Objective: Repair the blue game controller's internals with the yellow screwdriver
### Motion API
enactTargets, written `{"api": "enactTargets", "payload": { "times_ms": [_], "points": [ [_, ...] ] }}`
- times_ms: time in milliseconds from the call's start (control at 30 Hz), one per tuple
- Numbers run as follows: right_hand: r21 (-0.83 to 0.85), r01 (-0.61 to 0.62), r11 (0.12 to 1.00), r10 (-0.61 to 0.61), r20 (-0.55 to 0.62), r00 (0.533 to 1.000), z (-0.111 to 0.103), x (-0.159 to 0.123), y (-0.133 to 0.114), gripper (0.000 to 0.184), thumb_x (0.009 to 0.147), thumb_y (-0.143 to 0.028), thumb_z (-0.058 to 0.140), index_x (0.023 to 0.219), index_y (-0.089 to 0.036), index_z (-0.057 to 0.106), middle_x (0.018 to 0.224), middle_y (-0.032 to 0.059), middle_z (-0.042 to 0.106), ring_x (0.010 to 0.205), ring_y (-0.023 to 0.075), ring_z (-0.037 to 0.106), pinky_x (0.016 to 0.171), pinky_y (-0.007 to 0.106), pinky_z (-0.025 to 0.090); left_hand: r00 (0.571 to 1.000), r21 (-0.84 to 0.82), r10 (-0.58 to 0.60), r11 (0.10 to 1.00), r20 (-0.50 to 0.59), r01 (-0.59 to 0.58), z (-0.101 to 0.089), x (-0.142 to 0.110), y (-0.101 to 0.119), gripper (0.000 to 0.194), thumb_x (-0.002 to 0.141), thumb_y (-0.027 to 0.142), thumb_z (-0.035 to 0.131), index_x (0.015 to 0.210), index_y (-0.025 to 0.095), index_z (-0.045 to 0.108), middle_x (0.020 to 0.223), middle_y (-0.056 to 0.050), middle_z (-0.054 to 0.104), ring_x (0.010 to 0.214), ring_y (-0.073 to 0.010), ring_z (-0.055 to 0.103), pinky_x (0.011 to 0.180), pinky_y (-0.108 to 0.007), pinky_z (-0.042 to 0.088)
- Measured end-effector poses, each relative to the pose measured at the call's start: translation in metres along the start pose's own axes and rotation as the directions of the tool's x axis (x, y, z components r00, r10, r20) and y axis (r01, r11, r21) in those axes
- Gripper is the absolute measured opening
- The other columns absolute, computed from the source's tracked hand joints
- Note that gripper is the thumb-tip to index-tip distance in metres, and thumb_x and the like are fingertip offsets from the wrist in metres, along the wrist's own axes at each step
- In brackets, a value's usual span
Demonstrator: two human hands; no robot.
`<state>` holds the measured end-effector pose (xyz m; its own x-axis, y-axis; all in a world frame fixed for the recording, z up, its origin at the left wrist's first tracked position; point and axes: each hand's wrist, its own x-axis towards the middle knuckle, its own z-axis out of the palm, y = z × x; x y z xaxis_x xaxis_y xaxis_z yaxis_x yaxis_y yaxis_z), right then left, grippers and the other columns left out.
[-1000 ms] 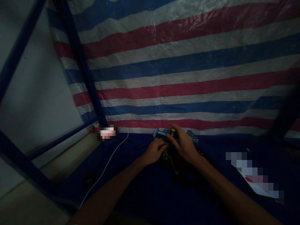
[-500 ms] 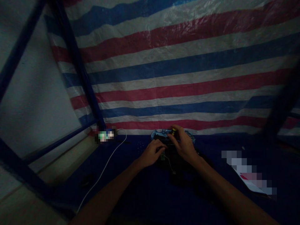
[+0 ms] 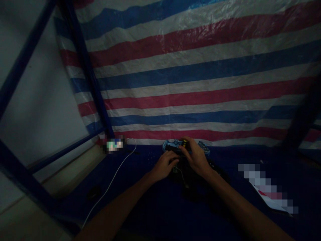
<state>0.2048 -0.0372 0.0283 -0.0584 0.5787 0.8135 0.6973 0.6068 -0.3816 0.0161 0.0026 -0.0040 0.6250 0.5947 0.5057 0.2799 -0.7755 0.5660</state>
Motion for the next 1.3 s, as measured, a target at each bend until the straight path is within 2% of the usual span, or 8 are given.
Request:
{"api": "enactTargets", "payload": {
  "times_ms": [467,933,1033,1167,1300],
  "points": [
    [-0.018,0.013,1.000,-0.013,0.005,1.000,0.003,0.001,0.004,0.037,0.103,-0.046,0.051,0.130,-0.022,0.055,0.118,0.0123,0.073,0.110,0.0273,0.071,0.095,0.044,0.057,0.996,-0.051,-0.091,0.995,-0.020,0.090,0.004,0.002,-0.001,0.018,0.097,0.024,0.064,0.107,0.021,0.078,0.106,-0.006,0.075,0.104,-0.0222,0.062,0.097,-0.034,0.047],
    [-0.017,0.023,1.000,-0.023,0.021,1.000,0.000,0.002,-0.001,0.034,0.103,-0.043,0.051,0.129,-0.023,0.056,0.117,0.0108,0.072,0.108,0.0266,0.070,0.095,0.043,0.057,0.995,-0.059,-0.095,0.994,-0.026,0.093,0.005,0.001,0.001,0.016,0.096,0.024,0.066,0.105,0.020,0.078,0.098,-0.005,0.073,0.097,-0.0203,0.061,0.089,-0.030,0.047],
    [-0.035,0.055,0.998,-0.055,0.008,0.998,0.001,0.002,-0.003,0.033,0.103,-0.040,0.052,0.131,-0.023,0.056,0.118,0.0117,0.068,0.109,0.0266,0.068,0.094,0.043,0.057,0.995,-0.060,-0.096,0.994,-0.028,0.094,0.005,0.001,0.001,0.014,0.095,0.022,0.066,0.103,0.020,0.078,0.097,-0.005,0.072,0.095,-0.0198,0.061,0.087,-0.029,0.047],
    [-0.114,0.089,0.989,-0.095,-0.047,0.994,-0.001,0.004,-0.009,0.034,0.103,-0.034,0.050,0.135,-0.023,0.058,0.127,0.0147,0.056,0.108,0.0255,0.064,0.093,0.044,0.056,0.990,-0.055,-0.127,0.991,-0.064,0.124,0.007,0.002,-0.001,0.014,0.092,0.021,0.070,0.103,0.019,0.079,0.094,-0.005,0.071,0.090,-0.0190,0.061,0.083,-0.028,0.048],
    [-0.159,0.134,0.978,-0.145,-0.056,0.988,-0.003,0.004,-0.011,0.037,0.103,-0.027,0.049,0.140,-0.025,0.055,0.124,0.0135,0.055,0.113,0.0265,0.059,0.095,0.045,0.054,0.986,-0.108,-0.137,0.986,-0.092,0.126,0.009,0.003,-0.003,0.022,0.092,0.022,0.070,0.112,0.020,0.078,0.096,-0.005,0.071,0.088,-0.0185,0.063,0.083,-0.028,0.048]
  ]
}}
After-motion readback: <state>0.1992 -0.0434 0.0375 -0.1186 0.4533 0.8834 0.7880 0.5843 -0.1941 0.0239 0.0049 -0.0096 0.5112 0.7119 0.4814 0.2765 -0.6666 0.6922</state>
